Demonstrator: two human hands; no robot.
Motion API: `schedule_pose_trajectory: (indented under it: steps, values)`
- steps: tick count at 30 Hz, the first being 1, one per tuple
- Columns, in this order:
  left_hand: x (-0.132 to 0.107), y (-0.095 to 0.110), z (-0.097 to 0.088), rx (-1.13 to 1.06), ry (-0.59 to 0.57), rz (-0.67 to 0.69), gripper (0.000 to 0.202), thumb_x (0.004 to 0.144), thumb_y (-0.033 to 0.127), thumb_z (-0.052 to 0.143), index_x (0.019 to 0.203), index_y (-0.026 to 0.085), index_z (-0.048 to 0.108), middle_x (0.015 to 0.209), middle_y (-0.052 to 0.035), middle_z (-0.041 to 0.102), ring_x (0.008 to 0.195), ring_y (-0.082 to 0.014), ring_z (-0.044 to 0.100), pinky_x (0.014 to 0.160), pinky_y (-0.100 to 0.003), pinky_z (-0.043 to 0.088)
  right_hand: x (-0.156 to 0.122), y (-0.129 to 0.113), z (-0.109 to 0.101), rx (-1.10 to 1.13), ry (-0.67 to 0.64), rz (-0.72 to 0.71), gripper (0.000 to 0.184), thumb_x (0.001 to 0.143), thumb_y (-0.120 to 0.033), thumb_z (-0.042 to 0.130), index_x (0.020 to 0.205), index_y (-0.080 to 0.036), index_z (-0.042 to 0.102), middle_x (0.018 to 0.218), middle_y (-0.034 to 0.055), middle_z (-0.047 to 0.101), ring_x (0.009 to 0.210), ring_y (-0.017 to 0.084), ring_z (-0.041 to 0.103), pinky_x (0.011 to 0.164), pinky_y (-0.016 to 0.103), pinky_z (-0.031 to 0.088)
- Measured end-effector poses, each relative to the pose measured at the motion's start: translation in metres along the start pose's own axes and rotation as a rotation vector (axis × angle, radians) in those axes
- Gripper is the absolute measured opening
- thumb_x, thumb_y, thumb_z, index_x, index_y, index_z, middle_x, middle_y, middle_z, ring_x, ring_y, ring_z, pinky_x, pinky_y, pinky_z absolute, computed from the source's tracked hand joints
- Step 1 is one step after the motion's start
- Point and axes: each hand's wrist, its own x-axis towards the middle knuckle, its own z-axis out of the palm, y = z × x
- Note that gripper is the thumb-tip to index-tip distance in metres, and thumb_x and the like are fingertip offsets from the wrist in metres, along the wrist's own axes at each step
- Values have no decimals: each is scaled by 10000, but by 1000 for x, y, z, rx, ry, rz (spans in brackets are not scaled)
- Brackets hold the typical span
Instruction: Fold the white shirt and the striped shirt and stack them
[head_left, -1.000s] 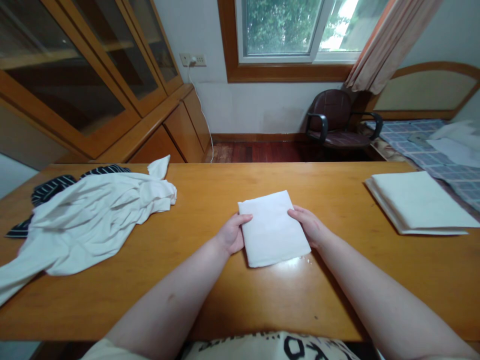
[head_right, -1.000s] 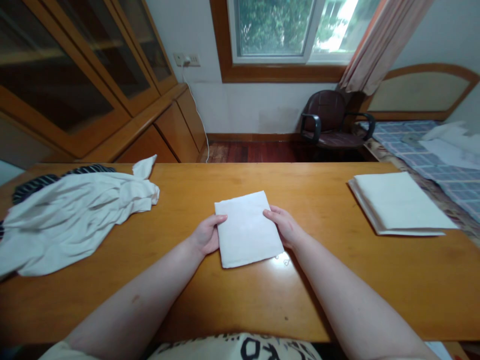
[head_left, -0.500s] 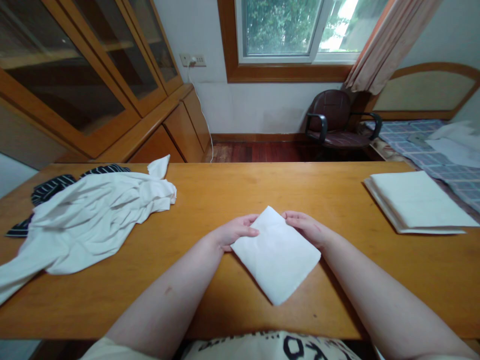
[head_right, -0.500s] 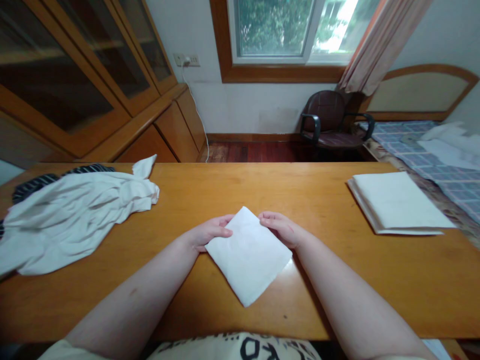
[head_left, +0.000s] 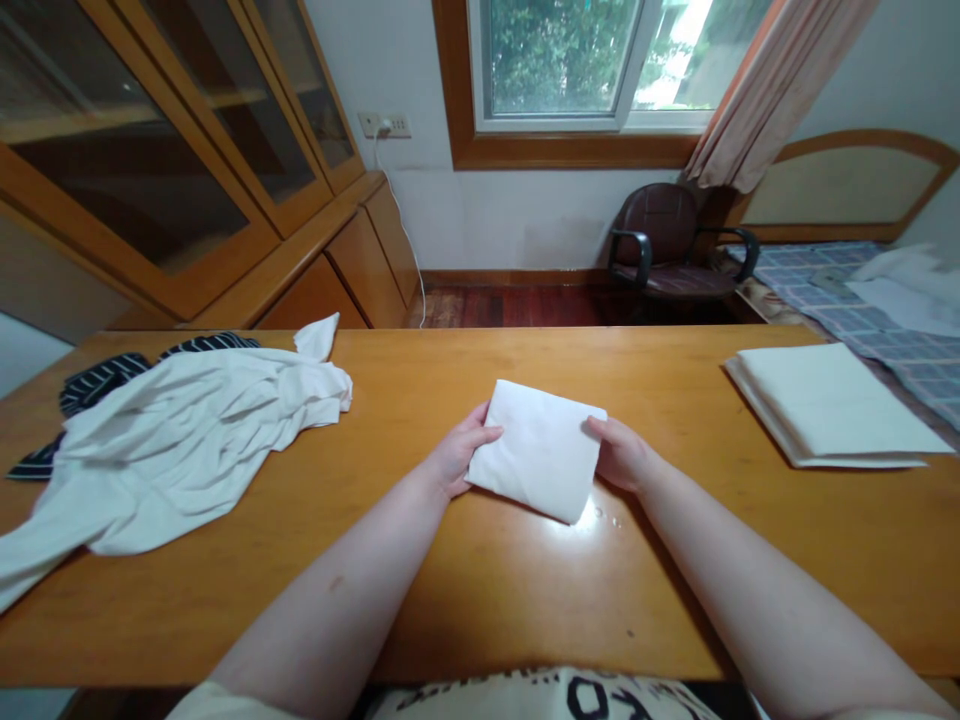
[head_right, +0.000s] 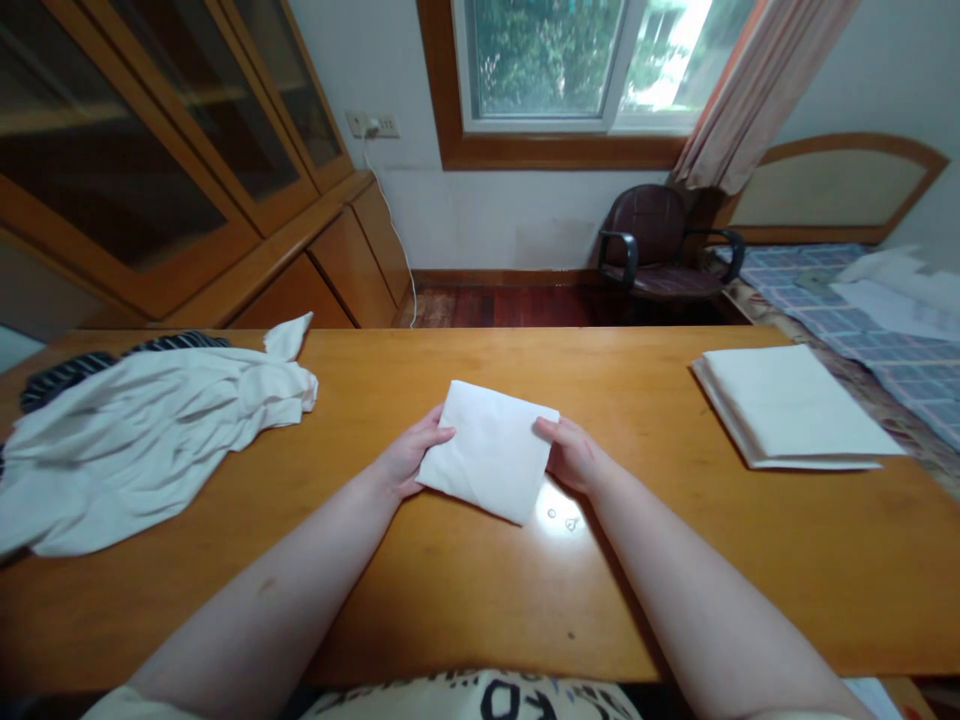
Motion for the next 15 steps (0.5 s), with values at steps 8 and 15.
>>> schedule_pose_trajectory:
  steps: [8, 15]
  values:
    - [-1, -1, 3, 12, -7, 12, 569, 694, 197, 708, 1234, 200, 527, 1210, -102, 630, 1036, -249, 623, 898, -370, 477, 0, 5, 15, 149, 75, -82, 460, 744, -451, 647, 1099, -158, 631, 1132, 146, 671, 1035, 302, 636, 954, 483, 448]
    - [-3, 3, -2, -95, -33, -91, 460, 828, 286, 553, 1284, 257, 495, 1202, -87, 611, 954, -201, 630, 796, -362, 503, -30, -56, -28, -153, 441, -187, 585, 927, -467, 315, 1346, -89, 468, 1318, 196, 536, 1170, 317, 554, 920, 486, 478]
